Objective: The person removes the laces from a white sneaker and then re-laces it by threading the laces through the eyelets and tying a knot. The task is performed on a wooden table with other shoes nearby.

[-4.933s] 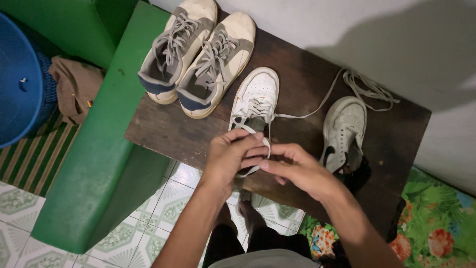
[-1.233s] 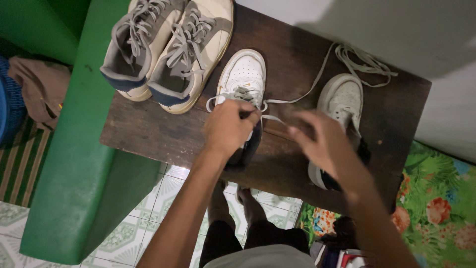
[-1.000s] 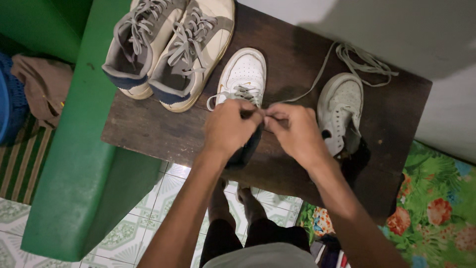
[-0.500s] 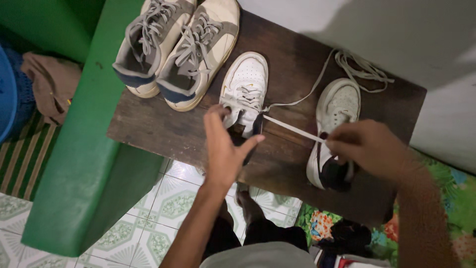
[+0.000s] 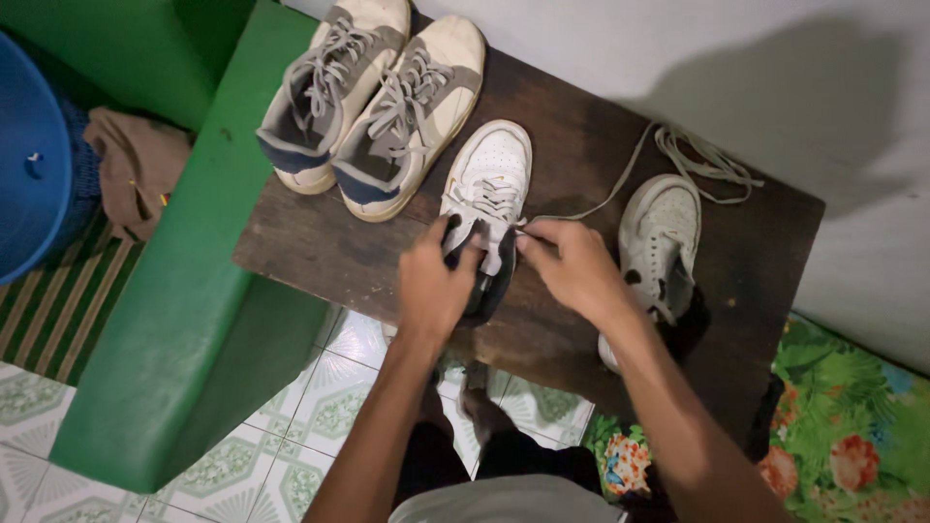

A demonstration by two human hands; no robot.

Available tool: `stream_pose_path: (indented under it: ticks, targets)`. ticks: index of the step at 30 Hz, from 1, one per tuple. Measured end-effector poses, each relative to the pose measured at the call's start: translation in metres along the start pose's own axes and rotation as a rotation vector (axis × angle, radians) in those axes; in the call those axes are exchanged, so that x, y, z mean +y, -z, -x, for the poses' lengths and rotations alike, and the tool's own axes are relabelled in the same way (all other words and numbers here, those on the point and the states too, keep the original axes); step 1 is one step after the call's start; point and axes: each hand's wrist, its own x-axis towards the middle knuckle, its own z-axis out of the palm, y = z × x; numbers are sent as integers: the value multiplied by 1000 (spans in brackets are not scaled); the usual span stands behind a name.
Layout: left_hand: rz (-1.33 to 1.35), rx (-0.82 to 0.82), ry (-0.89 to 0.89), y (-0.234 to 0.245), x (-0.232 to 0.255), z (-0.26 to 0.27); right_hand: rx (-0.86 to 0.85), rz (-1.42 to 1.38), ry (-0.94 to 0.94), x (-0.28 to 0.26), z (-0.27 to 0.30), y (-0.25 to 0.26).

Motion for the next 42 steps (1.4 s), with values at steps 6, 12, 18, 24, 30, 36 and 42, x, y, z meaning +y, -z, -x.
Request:
stream_pose_path:
  ticks: [6,12,18,24,30,36,42]
  targets:
    - [-298,-118,78,12,23,-6,-115,-169,-123,10,1,16]
    - [-274,-131,122,13,22,-12,-412,47,-324,23,35,85]
    - [-272,-137,69,11,18,-14,-581,-23,-333,29,50,115]
    - [-181,-121,91,19,14,-16,-505,159,-390,41,35,98]
    - [-147,-93,62,24,16,-22,350,228,-18,77,-21,100]
    - [-141,-138,48,33,21,-32,-76,636,251,92,-69,65]
    - [-191,-182,69,33,27,-35,-206,545,193,66,-62,17]
